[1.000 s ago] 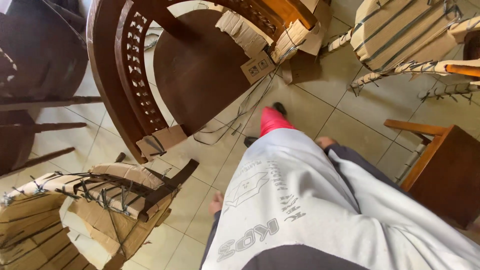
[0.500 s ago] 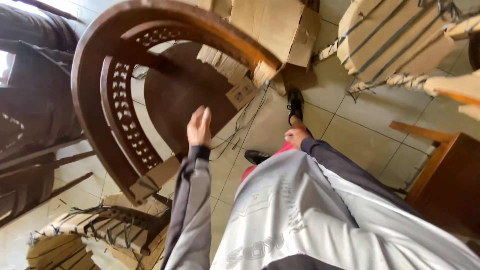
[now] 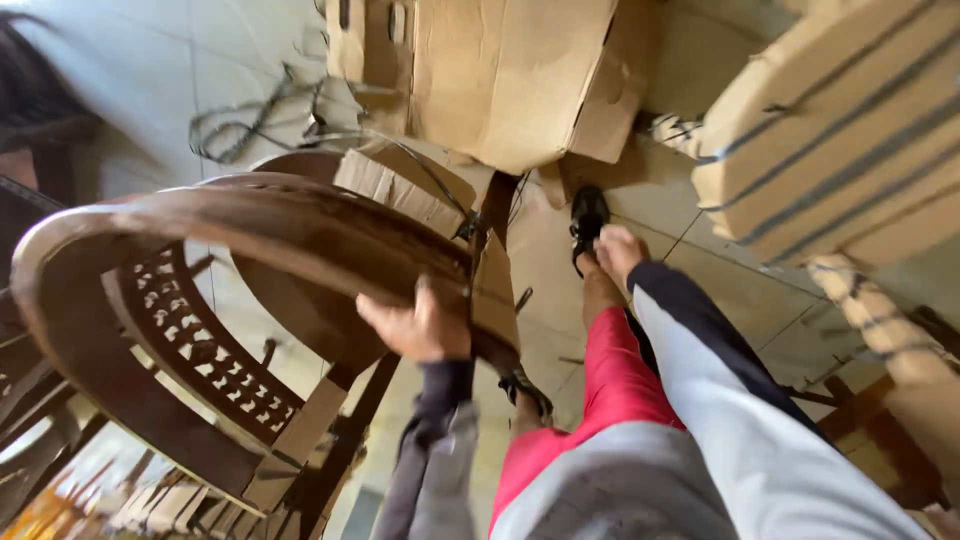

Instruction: Packaging a wooden chair using cardboard sheets and plastic straps to secure it for transport.

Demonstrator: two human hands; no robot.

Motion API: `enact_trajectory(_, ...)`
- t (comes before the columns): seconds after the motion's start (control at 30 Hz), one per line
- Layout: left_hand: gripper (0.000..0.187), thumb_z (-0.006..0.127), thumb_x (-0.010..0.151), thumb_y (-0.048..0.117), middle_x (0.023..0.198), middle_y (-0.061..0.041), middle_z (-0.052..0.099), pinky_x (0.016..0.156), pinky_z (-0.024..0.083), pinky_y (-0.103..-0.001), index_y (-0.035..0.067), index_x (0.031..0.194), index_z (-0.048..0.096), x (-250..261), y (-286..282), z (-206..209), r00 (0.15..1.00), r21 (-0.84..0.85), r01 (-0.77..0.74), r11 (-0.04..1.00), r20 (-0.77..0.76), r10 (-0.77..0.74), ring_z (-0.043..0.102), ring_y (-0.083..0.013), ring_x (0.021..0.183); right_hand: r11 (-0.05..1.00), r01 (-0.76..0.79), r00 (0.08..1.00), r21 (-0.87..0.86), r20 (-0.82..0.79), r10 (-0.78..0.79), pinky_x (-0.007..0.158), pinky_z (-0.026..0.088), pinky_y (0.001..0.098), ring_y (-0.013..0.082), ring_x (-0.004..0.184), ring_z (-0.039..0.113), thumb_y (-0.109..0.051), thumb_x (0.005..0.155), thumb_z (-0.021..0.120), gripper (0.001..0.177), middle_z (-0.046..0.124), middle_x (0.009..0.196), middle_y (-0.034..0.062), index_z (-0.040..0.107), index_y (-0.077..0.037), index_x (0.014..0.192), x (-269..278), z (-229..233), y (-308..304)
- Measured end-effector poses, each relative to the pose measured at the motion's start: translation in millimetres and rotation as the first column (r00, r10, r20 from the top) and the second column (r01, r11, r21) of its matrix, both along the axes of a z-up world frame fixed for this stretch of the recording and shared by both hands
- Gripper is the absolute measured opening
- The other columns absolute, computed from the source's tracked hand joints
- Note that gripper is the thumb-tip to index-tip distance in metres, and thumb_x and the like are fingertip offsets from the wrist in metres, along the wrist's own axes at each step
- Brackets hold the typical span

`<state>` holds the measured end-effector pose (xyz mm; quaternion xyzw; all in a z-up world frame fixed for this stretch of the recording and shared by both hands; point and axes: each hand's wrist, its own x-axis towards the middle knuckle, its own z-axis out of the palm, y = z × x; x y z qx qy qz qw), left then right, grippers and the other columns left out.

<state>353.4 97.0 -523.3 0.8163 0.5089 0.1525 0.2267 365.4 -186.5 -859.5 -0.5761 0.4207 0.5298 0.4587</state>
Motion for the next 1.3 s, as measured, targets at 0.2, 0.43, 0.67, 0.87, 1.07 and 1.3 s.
enact_trajectory(0.2, 0.060, 0.068, 0.088, 0.006, 0.122, -0.022, 0.064, 0.092, 0.056, -0.033, -0.005, 0.140, 0.041, 116, -37, 78, 0.989, -0.181, -0.150, 0.972, -0.032, 0.147, 0.068, -0.0301, 0.096, 0.932, 0.351, 0.925, 0.093, -0.189, -0.330, 0.103, 0.048, 0.0483, 0.0373, 0.126, 0.050, -0.053, 0.095, 0.058, 0.073, 0.048, 0.146, 0.0201, 0.043, -0.005, 0.148, 34, -105, 54)
enact_trajectory(0.43, 0.072, 0.059, 0.082, -0.009, 0.124, -0.024, 0.064, 0.085, 0.058, -0.033, -0.005, 0.151, 0.038, 127, -48, 78, 0.925, -0.185, -0.375, 0.908, -0.006, 0.380, 0.068, -0.0318, 0.094, 0.541, 0.822, 0.567, 0.177, -0.341, -0.750, 0.089, 0.039, 0.0382, 0.0265, 0.121, 0.051, -0.072, 0.079, 0.052, 0.089, 0.050, 0.154, 0.0136, 0.049, -0.013, 0.145, 58, -177, 87)
enact_trajectory(0.67, 0.045, 0.064, 0.087, 0.009, 0.105, -0.016, 0.064, 0.088, 0.051, -0.032, -0.009, 0.126, 0.051, 110, -37, 76, 0.972, -0.046, -0.110, 0.993, -0.214, 0.097, 0.063, -0.0259, 0.084, 0.379, 0.887, 0.408, 0.263, -0.064, -0.911, 0.084, 0.046, 0.0341, 0.0178, 0.081, 0.049, -0.025, 0.100, 0.063, 0.023, 0.049, 0.085, 0.0057, 0.054, -0.009, 0.087, 164, -82, 120)
enact_trajectory(0.87, 0.062, 0.060, 0.083, -0.003, 0.121, -0.020, 0.055, 0.094, 0.048, -0.033, -0.004, 0.138, 0.033, 94, -32, 56, 0.914, -0.374, -0.117, 0.920, 0.321, 0.247, 0.058, -0.0234, 0.102, 0.632, 0.558, 0.638, 0.538, 0.210, -0.741, 0.101, 0.051, 0.0331, 0.0226, 0.120, 0.058, -0.033, 0.097, 0.063, 0.061, 0.055, 0.148, 0.0155, 0.051, 0.001, 0.146, 266, 115, 132)
enact_trajectory(1.07, 0.086, 0.059, 0.082, 0.014, 0.146, -0.036, 0.040, 0.113, 0.040, -0.048, -0.006, 0.154, 0.017, 91, -13, 36, 0.964, -0.348, -0.263, 0.900, -0.062, 0.257, 0.051, -0.0455, 0.130, 0.863, -0.074, 0.431, 0.499, 0.797, -0.424, 0.095, 0.061, 0.0362, 0.0210, 0.099, 0.069, -0.035, 0.106, 0.053, 0.030, 0.064, 0.111, 0.0087, 0.058, -0.009, 0.121, 329, 403, 85)
enact_trajectory(1.3, 0.065, 0.060, 0.091, 0.054, 0.117, -0.015, 0.046, 0.093, 0.042, -0.034, -0.001, 0.120, 0.042, 1, 2, 46, 0.960, -0.631, 0.189, 0.752, 0.280, -0.007, 0.047, -0.0259, 0.105, 0.685, 0.136, 0.206, 0.716, 0.656, -0.726, 0.107, 0.061, 0.0363, 0.0162, 0.115, 0.068, -0.033, 0.098, 0.068, 0.043, 0.068, 0.127, 0.0013, 0.062, -0.011, 0.134, 257, 627, -25)
